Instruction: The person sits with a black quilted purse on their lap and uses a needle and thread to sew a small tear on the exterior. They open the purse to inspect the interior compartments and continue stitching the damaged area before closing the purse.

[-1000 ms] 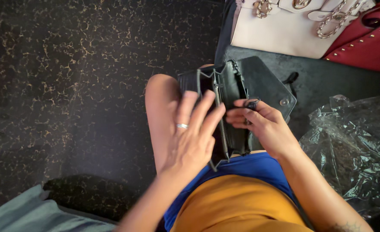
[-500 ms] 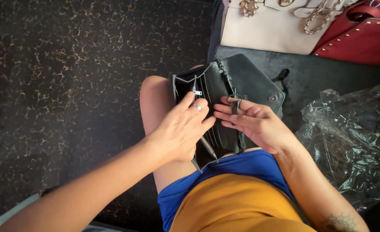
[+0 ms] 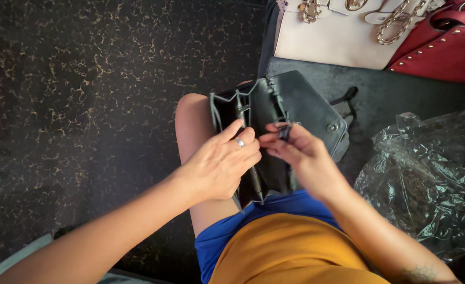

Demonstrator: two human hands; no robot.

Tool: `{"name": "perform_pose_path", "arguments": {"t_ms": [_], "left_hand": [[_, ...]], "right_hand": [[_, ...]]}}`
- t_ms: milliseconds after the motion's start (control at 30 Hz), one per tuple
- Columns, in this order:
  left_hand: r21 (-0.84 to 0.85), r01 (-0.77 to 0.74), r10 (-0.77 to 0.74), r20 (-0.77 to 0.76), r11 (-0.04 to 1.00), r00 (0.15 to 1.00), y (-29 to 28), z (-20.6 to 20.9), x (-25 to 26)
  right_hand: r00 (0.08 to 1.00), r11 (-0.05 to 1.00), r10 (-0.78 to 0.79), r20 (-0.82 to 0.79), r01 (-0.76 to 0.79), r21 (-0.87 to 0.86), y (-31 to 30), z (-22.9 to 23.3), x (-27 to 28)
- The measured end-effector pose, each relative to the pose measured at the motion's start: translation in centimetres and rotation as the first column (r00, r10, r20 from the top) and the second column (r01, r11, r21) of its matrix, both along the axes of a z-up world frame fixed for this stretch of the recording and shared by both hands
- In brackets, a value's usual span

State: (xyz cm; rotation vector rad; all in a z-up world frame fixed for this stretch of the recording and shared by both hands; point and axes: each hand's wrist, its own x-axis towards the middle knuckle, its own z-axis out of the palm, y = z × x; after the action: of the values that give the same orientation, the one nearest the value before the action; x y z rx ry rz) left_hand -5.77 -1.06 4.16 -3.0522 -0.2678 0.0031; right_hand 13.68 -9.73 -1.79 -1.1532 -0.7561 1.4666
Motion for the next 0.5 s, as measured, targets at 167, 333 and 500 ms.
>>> {"name": "perform_pose_path", "arguments": {"t_ms": [167,333,500], "left_hand": [[-0.119,-0.061,0.042,-0.162,0.991,0.986,0.0,-0.3,-2.0],[-0.231,-0.168,0.164,-0.037,0.958,0.986,0.1,-0.8,-6.8],[-0.692,-0.405,0.548,-0.016,0.598,0.836,-3.0,-3.6,-9.6]], "right_hand": [[0.997,0.995,0.057,0.051,-0.061,0.083,-2.8,3.4,-2.4],[0.747,0.745,0.659,-0.091,-0.631,0.218,-5.6,6.4,1.4],[0.859,0.921,0.389,-0.333,-0.362,0.141,-3.2,3.6,1.5]]}}
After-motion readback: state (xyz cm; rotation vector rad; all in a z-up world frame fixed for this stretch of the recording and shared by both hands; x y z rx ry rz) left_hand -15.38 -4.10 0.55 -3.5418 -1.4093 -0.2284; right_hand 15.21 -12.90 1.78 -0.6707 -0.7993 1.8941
